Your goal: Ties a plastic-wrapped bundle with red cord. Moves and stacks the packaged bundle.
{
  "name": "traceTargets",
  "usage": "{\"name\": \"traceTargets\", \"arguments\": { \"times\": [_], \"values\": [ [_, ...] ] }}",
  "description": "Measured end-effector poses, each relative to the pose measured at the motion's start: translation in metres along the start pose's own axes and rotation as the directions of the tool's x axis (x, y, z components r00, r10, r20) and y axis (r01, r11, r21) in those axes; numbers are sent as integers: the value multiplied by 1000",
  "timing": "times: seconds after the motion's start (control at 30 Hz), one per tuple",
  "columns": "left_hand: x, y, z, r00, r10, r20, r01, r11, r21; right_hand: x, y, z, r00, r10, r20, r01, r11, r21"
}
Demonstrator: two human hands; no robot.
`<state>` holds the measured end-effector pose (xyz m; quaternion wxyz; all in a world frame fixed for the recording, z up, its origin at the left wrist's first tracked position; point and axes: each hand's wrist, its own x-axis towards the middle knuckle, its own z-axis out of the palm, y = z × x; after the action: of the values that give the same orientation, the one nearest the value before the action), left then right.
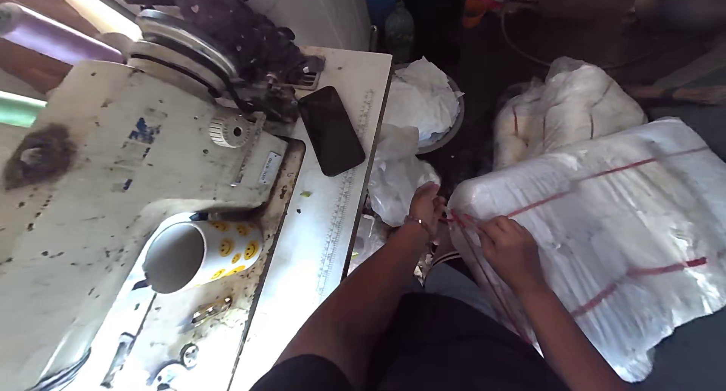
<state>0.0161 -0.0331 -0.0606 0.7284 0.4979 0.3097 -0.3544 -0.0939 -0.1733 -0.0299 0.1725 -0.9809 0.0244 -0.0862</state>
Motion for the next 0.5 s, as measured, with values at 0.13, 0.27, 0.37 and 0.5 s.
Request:
{"name": "traceTargets", "arguments": {
  "times": [0.13,0.27,0.37,0.5],
  "values": [
    [-21,-4,-1,985,-94,-145,115,982,148,1,-1,1,1000,8,1,-8,1000,6],
    [-21,-23,0,952,-274,-134,304,878,371,0,-1,2,1000,14,-14,-14,1000,1],
    [-23,-25,3,977,-212,-35,210,906,366,-1,-2,1,1000,9,-20,-9,1000,3],
    [-18,-24,1,985,-170,27,142,893,428,0,-2,-1,1000,6,2,-6,1000,0]
  ]
}}
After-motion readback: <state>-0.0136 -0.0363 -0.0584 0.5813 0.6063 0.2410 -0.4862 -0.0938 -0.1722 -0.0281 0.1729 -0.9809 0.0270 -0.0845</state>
